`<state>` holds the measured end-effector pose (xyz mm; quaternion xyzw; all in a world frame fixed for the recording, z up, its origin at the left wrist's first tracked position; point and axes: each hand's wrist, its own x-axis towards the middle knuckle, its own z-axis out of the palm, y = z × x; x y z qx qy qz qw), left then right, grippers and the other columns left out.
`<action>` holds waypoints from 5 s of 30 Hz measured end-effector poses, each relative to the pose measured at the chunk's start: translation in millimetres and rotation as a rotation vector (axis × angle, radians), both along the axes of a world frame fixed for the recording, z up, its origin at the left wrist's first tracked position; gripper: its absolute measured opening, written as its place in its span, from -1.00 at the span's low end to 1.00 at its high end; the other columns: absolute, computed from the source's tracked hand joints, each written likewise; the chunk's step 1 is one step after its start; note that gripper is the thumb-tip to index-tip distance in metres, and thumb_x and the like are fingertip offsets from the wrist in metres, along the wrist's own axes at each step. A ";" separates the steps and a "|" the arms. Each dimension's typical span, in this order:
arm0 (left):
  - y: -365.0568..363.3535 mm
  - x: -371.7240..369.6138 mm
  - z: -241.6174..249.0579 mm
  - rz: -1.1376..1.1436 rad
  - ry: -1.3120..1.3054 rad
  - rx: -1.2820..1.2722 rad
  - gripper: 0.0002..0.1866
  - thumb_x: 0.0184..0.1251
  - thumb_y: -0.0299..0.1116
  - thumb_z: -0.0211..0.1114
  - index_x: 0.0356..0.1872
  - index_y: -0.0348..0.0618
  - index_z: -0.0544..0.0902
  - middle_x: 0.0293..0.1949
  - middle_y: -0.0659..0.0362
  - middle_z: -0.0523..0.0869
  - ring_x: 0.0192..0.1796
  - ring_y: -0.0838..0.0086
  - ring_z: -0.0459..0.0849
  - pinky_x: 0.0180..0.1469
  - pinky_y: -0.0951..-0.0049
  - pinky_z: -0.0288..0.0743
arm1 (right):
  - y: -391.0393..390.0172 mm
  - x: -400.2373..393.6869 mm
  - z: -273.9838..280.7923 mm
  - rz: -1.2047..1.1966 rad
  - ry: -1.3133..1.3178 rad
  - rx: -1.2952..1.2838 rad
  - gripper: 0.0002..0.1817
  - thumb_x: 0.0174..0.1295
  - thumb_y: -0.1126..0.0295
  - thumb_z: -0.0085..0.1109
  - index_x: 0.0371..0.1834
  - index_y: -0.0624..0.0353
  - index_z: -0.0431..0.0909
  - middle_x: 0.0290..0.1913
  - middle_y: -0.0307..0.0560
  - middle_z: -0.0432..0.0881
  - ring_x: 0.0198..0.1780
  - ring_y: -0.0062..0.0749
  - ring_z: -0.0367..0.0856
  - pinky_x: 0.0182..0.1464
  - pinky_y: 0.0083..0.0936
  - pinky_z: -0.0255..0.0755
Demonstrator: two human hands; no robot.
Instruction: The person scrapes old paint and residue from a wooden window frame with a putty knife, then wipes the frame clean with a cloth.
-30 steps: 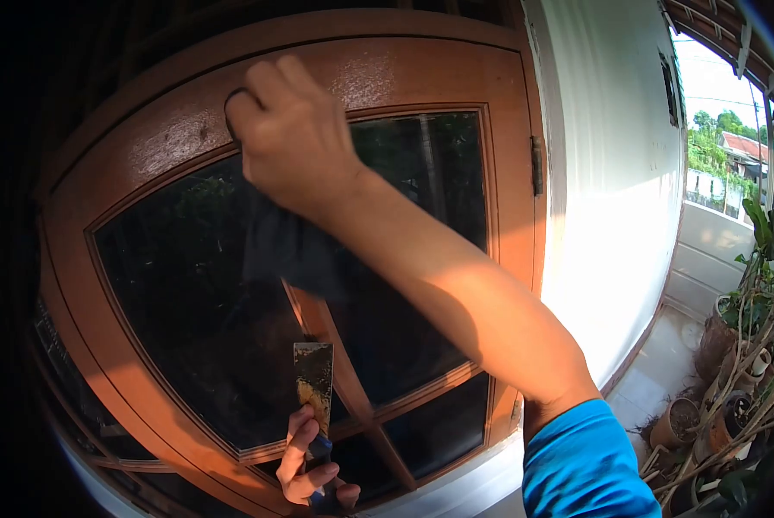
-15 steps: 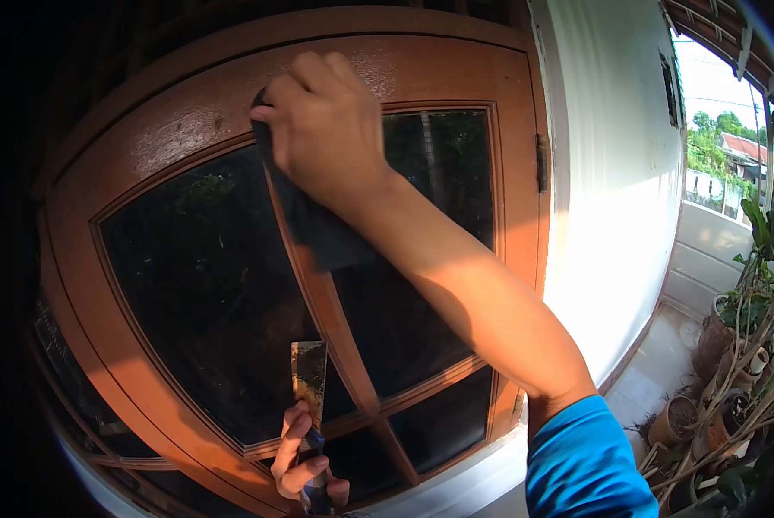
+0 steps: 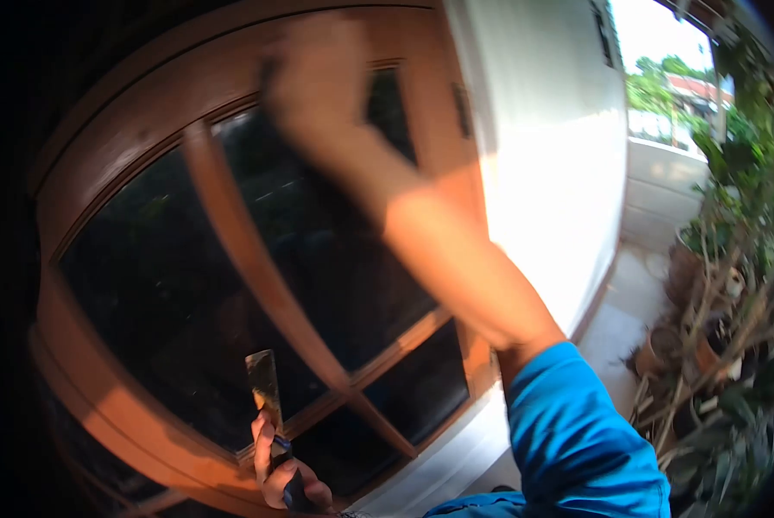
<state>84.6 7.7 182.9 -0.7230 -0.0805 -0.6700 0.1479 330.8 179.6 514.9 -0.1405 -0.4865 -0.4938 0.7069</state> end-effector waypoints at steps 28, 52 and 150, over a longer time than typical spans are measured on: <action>17.5 131.0 -42.4 -0.374 0.274 -0.321 -0.60 0.53 0.04 0.17 0.05 -0.06 0.47 0.24 -0.26 0.55 0.28 -0.19 0.59 0.37 -0.18 0.46 | -50.9 131.0 -490.3 -0.038 0.417 -1.117 -0.44 0.27 0.56 0.25 0.39 0.15 0.50 0.09 0.25 0.50 0.12 0.17 0.53 0.14 -0.19 0.50; 16.9 212.1 -79.8 -0.425 0.694 -0.784 -0.67 0.25 -0.30 0.53 -0.05 -0.06 0.61 0.08 0.01 0.72 0.22 -0.10 0.64 0.15 -0.01 0.66 | -135.1 125.7 -614.9 0.430 0.589 -1.441 -0.48 0.11 0.78 0.13 0.15 0.14 0.66 0.15 0.14 0.50 0.03 0.03 0.66 0.05 -0.28 0.60; 31.9 280.9 -139.5 -0.260 0.715 -0.578 -0.65 0.05 -0.11 0.64 -0.32 0.00 0.64 -0.33 0.23 0.56 0.04 0.11 0.61 -0.02 0.14 0.53 | -189.2 227.4 -596.3 1.238 0.910 -1.614 -0.66 0.41 0.24 0.00 -0.11 0.26 0.70 -0.48 -0.35 0.48 -0.37 -0.68 0.41 -0.31 -0.60 0.28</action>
